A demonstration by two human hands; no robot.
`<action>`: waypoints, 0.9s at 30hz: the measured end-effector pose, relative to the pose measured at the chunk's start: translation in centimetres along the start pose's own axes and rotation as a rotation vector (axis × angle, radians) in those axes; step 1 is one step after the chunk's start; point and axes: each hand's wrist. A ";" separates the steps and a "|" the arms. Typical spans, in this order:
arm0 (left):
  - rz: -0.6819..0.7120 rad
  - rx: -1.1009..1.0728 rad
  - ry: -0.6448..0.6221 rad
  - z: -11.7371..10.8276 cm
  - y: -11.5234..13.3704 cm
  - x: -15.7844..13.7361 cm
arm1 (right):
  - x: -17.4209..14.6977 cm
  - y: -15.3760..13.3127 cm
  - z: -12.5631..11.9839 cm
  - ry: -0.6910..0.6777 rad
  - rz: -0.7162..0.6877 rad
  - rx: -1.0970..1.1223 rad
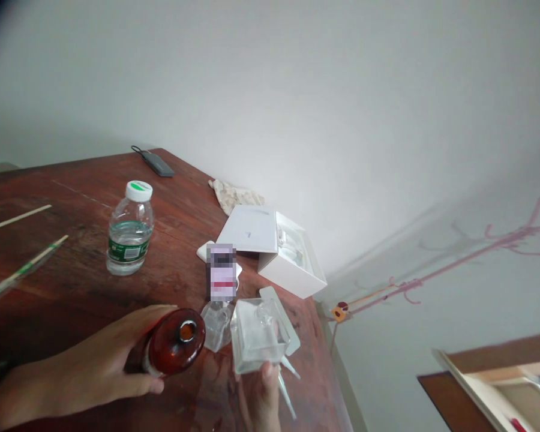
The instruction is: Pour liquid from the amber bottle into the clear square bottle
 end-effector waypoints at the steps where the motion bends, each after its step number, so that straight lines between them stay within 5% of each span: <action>1: -0.007 0.006 -0.010 -0.1 -0.1 0.0 | -0.1 0.1 0.1 0.012 0.009 0.032; 7: 0.001 0.025 -0.041 -0.5 -0.3 0.1 | -0.5 1.3 0.8 0.110 0.021 0.094; 17: 0.041 0.069 -0.043 -1.1 -0.4 0.2 | 0.1 1.8 -1.2 0.077 0.042 -0.025; 27: 0.133 -0.007 -0.086 -1.5 0.9 0.4 | 0.1 1.0 1.4 0.018 0.022 0.038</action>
Point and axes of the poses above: each hand's wrist, its own x-axis towards the middle knuckle, its own z-axis out of the palm, y = z × x, and after that the axes turned 14 degrees about y, right-handed
